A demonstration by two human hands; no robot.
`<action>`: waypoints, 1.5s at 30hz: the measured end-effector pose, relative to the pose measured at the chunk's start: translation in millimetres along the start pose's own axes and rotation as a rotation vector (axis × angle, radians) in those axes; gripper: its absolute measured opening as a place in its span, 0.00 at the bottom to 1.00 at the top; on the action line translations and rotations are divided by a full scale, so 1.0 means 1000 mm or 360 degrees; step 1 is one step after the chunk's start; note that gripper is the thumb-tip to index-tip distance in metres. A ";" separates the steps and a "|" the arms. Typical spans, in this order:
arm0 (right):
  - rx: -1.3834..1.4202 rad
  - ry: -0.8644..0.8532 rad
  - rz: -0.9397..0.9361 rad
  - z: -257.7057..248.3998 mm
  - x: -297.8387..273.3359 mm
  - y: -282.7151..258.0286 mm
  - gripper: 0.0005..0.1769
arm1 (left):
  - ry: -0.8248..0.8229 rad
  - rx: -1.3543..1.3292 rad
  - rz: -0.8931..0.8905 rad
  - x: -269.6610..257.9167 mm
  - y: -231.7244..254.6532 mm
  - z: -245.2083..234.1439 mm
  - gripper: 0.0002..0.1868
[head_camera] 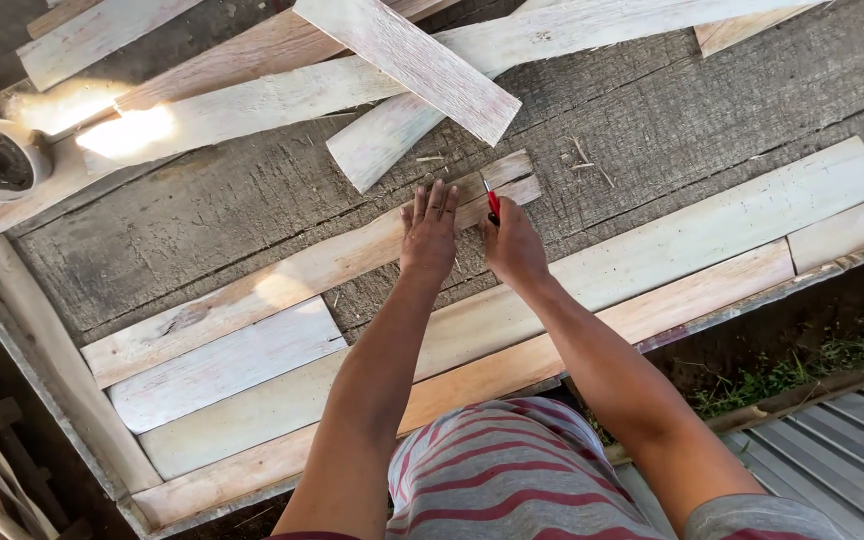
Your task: Cutting and scoring thin wooden strips using a utility knife on a workbench.
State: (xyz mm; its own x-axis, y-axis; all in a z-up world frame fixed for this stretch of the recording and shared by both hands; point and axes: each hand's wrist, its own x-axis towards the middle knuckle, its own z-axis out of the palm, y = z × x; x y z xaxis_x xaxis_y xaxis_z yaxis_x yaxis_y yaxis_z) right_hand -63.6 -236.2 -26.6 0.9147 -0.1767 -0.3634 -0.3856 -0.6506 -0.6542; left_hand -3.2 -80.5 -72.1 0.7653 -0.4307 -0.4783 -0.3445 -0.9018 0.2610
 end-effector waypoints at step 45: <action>-0.0154 -0.0055 0.0004 -0.018 0.010 0.026 0.22 | -0.0101 0.0305 0.0052 0.006 0.062 -0.035 0.36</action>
State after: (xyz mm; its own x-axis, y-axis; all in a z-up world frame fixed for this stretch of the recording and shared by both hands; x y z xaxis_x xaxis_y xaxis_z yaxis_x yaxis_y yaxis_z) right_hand -62.8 -268.2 -35.5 0.9084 -0.1543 -0.3887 -0.3731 -0.7188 -0.5867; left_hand -0.6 -137.7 -29.6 0.7183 -0.4559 -0.5255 -0.4704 -0.8748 0.1160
